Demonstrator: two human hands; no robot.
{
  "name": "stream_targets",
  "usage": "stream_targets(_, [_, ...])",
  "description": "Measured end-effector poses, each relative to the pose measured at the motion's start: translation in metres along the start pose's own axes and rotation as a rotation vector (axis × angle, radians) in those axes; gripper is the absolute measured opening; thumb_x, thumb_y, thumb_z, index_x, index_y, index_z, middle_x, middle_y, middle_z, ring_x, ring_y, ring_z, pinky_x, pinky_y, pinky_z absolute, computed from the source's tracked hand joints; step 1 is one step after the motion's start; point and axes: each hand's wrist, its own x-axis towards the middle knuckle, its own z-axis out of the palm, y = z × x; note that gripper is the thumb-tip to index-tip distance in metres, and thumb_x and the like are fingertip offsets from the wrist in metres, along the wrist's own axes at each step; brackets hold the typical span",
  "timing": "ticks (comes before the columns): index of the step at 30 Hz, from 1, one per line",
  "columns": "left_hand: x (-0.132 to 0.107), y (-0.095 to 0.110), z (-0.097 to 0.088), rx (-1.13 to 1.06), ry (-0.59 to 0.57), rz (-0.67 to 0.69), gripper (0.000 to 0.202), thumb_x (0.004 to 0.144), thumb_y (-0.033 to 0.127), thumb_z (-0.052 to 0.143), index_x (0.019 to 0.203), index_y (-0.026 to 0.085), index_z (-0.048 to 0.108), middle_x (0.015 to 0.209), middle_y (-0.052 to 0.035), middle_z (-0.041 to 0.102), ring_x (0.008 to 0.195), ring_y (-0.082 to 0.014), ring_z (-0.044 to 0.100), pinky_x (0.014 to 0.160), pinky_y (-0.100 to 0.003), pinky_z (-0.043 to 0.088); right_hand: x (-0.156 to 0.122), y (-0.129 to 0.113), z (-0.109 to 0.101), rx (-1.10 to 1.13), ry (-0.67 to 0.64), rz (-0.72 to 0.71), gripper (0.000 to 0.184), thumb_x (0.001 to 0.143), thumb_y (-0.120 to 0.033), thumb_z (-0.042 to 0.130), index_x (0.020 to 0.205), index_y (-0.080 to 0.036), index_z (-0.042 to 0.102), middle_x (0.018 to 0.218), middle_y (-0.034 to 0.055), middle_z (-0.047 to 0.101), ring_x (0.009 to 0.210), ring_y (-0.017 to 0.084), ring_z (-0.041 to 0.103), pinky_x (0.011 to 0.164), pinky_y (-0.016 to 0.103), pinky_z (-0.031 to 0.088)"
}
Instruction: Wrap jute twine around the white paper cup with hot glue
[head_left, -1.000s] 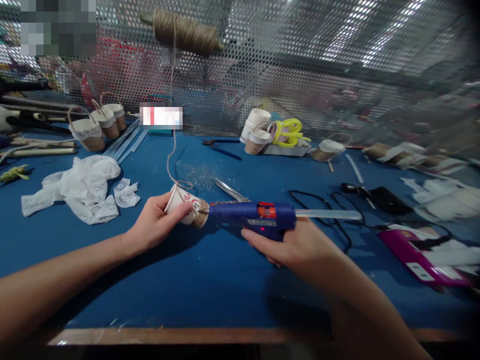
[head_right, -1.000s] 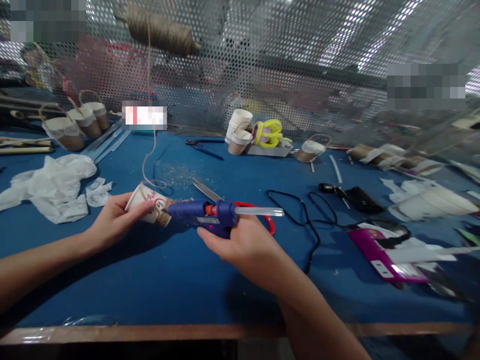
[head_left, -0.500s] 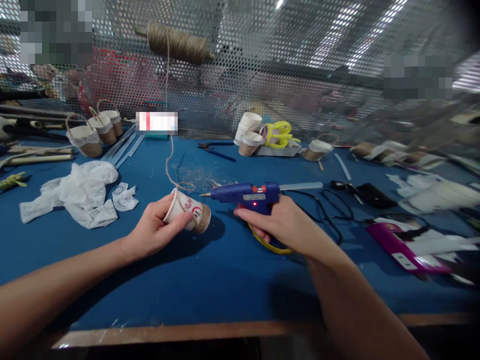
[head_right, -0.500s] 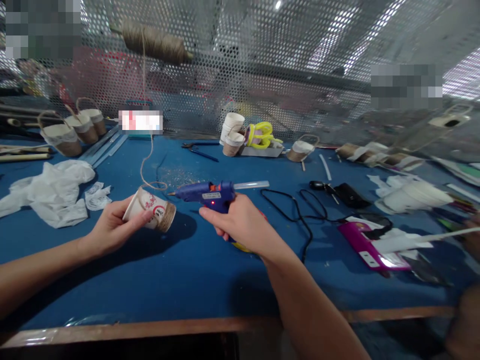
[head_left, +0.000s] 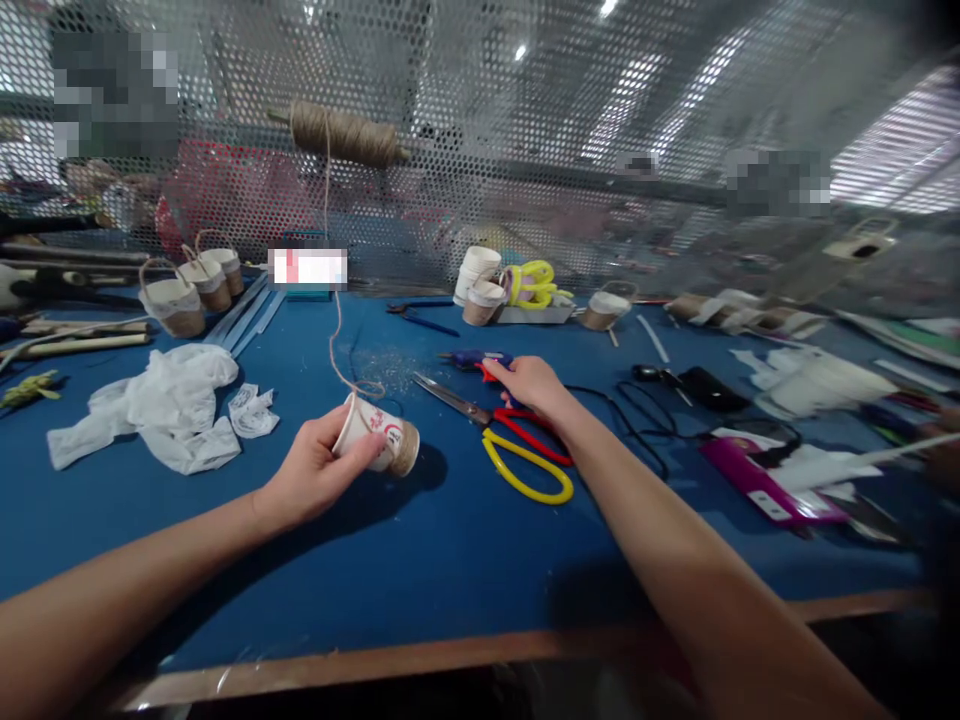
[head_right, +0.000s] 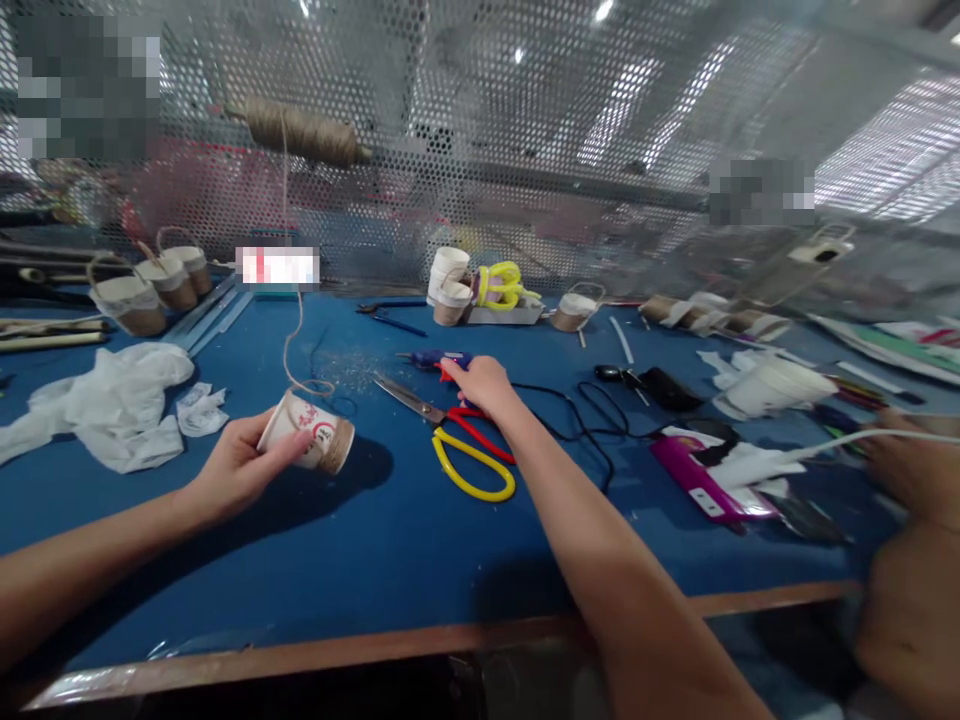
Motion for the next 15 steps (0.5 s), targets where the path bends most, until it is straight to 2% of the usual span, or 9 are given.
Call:
stream_targets(3, [0.000,0.000,0.000,0.005,-0.011,-0.007,0.023,0.080,0.029,0.050,0.083,0.010,0.063,0.079,-0.0064,0.063,0.067,-0.0136,0.054,0.061,-0.024,0.046,-0.013,-0.015,-0.002,-0.049,0.041,-0.101,0.034,0.076,-0.038,0.054,0.050,-0.016,0.050,0.057,0.0094,0.055,0.063,0.018,0.056,0.055,0.028,0.036])
stream_targets(5, [-0.001,0.002,0.001,0.024,-0.026,-0.006,0.023,0.080,0.029,0.049,0.082,0.010,0.063,0.078,-0.0061,0.062,0.068,-0.0138,0.054,0.062,-0.024,0.046,-0.030,-0.032,-0.004,-0.045,0.026,-0.192,0.033,0.078,-0.041,0.049,0.058,-0.015,0.055,0.068,0.0099,0.058,0.072,0.019,0.056,0.059,0.028,0.036])
stream_targets(7, [-0.002,0.004,0.002,0.054,-0.053,0.015,0.023,0.081,0.029,0.049,0.080,0.011,0.063,0.080,-0.0065,0.062,0.071,-0.0144,0.054,0.064,-0.025,0.045,-0.050,-0.053,-0.003,-0.015,-0.081,-0.294,0.040,0.081,-0.047,0.041,0.064,-0.017,0.062,0.070,0.0059,0.061,0.070,0.016,0.056,0.061,0.026,0.038])
stream_targets(8, [-0.002,0.005,0.002,0.075,-0.070,0.033,0.023,0.081,0.028,0.048,0.078,0.011,0.062,0.080,-0.0067,0.062,0.071,-0.0143,0.054,0.065,-0.025,0.045,-0.060,-0.063,-0.002,0.020,-0.189,-0.365,0.047,0.084,-0.051,0.034,0.069,-0.019,0.064,0.071,0.0037,0.062,0.068,0.015,0.056,0.060,0.025,0.039])
stream_targets(9, [-0.002,0.005,0.002,0.095,-0.087,0.052,0.022,0.081,0.028,0.048,0.077,0.011,0.062,0.080,-0.0067,0.061,0.070,-0.0140,0.053,0.065,-0.024,0.045,-0.069,-0.073,0.001,0.097,-0.356,-0.494,0.051,0.086,-0.051,0.027,0.073,-0.018,0.065,0.077,0.0044,0.063,0.071,0.014,0.057,0.064,0.026,0.040])
stream_targets(10, [-0.003,0.006,0.002,0.114,-0.102,0.071,0.022,0.082,0.027,0.047,0.075,0.011,0.062,0.079,-0.0064,0.060,0.069,-0.0135,0.053,0.064,-0.024,0.044,-0.077,-0.081,0.004,0.137,-0.438,-0.603,0.054,0.087,-0.049,0.024,0.074,-0.016,0.064,0.080,0.0058,0.064,0.075,0.015,0.057,0.068,0.026,0.041])
stream_targets(12, [-0.003,0.007,0.003,0.147,-0.129,0.101,0.023,0.082,0.027,0.046,0.072,0.012,0.060,0.073,-0.0050,0.058,0.066,-0.0125,0.051,0.061,-0.023,0.043,-0.088,-0.094,0.012,0.175,-0.517,-0.746,0.050,0.088,-0.046,0.027,0.077,-0.014,0.064,0.087,0.0079,0.064,0.084,0.016,0.056,0.077,0.028,0.040])
stream_targets(13, [-0.003,0.008,0.003,0.162,-0.140,0.110,0.023,0.082,0.026,0.046,0.070,0.012,0.059,0.070,-0.0043,0.057,0.064,-0.0124,0.050,0.060,-0.023,0.042,-0.091,-0.097,0.017,0.209,-0.536,-0.751,0.046,0.086,-0.046,0.032,0.082,-0.013,0.064,0.091,0.0088,0.063,0.088,0.017,0.055,0.079,0.029,0.039])
stream_targets(15, [-0.004,0.008,0.003,0.193,-0.160,0.128,0.023,0.082,0.026,0.046,0.068,0.012,0.058,0.066,-0.0032,0.055,0.063,-0.0123,0.049,0.060,-0.023,0.041,-0.093,-0.101,0.026,0.343,-0.563,-0.646,0.038,0.081,-0.043,0.045,0.092,-0.012,0.063,0.097,0.0099,0.063,0.090,0.018,0.056,0.079,0.029,0.041])
